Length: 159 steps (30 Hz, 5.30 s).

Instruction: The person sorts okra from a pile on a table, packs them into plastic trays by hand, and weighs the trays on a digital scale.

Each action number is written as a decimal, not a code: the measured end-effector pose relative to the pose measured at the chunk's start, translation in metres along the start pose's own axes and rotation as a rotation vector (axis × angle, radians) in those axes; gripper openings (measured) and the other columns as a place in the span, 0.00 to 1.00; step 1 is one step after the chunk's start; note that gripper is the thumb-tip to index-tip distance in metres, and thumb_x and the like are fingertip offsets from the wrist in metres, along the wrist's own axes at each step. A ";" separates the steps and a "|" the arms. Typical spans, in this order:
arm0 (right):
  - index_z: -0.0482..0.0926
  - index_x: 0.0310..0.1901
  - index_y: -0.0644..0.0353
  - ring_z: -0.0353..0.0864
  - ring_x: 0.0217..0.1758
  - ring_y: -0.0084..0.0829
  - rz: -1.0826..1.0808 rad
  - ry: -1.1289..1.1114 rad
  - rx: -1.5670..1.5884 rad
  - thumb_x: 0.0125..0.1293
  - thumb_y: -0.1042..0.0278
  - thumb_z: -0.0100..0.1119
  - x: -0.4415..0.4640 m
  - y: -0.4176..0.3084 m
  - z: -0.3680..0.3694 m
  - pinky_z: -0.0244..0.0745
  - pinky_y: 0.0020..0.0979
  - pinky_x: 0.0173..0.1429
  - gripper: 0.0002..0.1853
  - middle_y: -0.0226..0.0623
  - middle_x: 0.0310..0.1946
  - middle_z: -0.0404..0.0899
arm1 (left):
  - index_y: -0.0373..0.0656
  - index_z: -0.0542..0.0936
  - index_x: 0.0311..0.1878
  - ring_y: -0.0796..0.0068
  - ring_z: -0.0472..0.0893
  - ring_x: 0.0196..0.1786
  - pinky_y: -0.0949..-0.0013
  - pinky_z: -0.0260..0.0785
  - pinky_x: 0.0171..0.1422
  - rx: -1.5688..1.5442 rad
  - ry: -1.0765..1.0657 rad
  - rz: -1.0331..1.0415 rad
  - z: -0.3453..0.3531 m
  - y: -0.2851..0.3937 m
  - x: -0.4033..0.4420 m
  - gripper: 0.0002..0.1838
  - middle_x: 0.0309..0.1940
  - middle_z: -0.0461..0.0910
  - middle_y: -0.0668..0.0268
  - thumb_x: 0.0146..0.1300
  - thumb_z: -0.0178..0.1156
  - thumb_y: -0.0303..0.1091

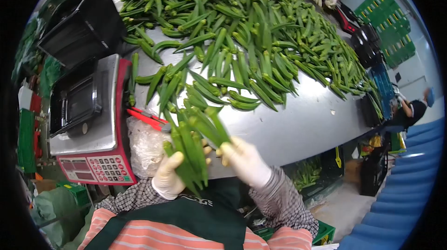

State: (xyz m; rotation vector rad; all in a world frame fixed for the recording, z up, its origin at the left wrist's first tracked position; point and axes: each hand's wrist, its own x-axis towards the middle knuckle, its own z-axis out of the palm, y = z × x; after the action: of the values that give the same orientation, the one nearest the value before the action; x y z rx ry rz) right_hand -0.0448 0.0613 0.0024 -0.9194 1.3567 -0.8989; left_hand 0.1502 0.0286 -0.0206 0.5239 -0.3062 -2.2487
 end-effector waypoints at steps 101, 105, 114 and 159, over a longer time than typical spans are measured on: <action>0.79 0.46 0.69 0.80 0.45 0.38 -0.179 -0.060 -1.103 0.58 0.63 0.57 0.251 -0.123 0.056 0.73 0.33 0.53 0.19 0.48 0.42 0.81 | 0.34 0.77 0.51 0.77 0.79 0.48 0.73 0.70 0.55 0.761 -0.122 -0.025 -0.005 0.056 -0.052 0.13 0.45 0.80 0.62 0.66 0.56 0.29; 0.77 0.47 0.69 0.79 0.43 0.31 -0.411 -0.111 -0.842 0.58 0.63 0.59 0.149 -0.145 -0.029 0.73 0.30 0.50 0.19 0.45 0.39 0.81 | 0.33 0.77 0.51 0.75 0.79 0.48 0.71 0.70 0.57 0.751 -0.164 -0.090 -0.004 0.056 -0.045 0.13 0.45 0.80 0.60 0.66 0.55 0.28; 0.80 0.41 0.65 0.76 0.28 0.28 -0.069 0.500 -1.227 0.51 0.74 0.66 -0.111 -0.053 -0.128 0.72 0.27 0.35 0.14 0.37 0.29 0.77 | 0.30 0.77 0.48 0.68 0.80 0.47 0.67 0.71 0.56 0.605 -0.253 -0.261 -0.004 0.023 -0.018 0.12 0.44 0.80 0.54 0.69 0.51 0.29; 0.78 0.37 0.59 0.78 0.29 0.39 -0.559 0.415 -0.863 0.55 0.63 0.64 0.050 -0.022 -0.026 0.74 0.36 0.32 0.11 0.38 0.30 0.75 | 0.36 0.65 0.61 0.58 0.77 0.53 0.54 0.71 0.58 0.061 0.077 -0.117 -0.010 0.009 0.006 0.24 0.49 0.76 0.54 0.63 0.57 0.30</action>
State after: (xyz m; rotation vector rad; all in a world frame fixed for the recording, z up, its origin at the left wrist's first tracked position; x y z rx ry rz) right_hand -0.0700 0.0063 0.0028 -1.9189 1.9429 -0.9472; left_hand 0.1567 0.0175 -0.0278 0.6741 -0.3125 -2.3306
